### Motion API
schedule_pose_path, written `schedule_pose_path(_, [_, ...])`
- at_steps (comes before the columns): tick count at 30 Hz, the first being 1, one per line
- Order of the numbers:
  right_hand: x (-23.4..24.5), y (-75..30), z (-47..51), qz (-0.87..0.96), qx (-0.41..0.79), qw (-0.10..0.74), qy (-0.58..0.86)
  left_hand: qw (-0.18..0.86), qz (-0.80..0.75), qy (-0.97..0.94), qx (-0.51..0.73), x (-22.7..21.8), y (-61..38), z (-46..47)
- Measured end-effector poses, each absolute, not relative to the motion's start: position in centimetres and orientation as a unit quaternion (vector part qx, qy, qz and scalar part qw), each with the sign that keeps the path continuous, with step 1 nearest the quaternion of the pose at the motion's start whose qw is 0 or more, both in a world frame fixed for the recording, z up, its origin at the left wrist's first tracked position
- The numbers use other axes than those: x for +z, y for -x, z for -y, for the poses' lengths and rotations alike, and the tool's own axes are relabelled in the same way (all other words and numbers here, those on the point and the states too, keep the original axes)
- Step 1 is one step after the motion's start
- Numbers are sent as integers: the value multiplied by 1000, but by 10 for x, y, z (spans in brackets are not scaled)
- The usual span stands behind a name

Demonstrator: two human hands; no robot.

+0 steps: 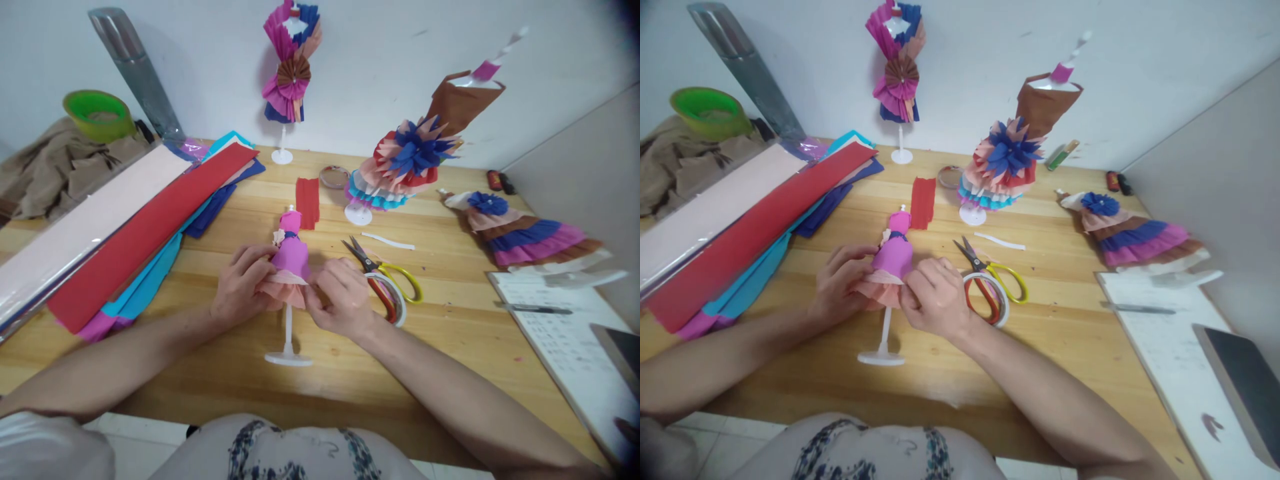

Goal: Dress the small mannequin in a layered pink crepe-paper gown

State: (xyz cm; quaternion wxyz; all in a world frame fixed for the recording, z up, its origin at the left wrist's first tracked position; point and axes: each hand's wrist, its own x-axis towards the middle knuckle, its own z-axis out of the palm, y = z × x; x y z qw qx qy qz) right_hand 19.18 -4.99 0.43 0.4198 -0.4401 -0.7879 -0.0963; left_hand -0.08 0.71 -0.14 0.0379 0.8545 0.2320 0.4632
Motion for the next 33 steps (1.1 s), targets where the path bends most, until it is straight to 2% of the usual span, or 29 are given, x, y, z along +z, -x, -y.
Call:
schedule_pose_path(9, [4, -190, 49, 804, -128, 368, 448, 44, -238, -848, 472, -1, -1, -8])
schedule_pose_path(19, [4, -187, 56, 807, -106, 406, 415, -18, -163, -863, 479, 1, 2, -2])
schedule_pose_path(28, [8, -186, 61, 820, -85, 455, 338, 17, -162, -856, 491, -4, 2, -2])
schedule_pose_path(33, [6, -184, 59, 816, -105, 411, 393, 63, -164, -852, 494, -2, 1, 1])
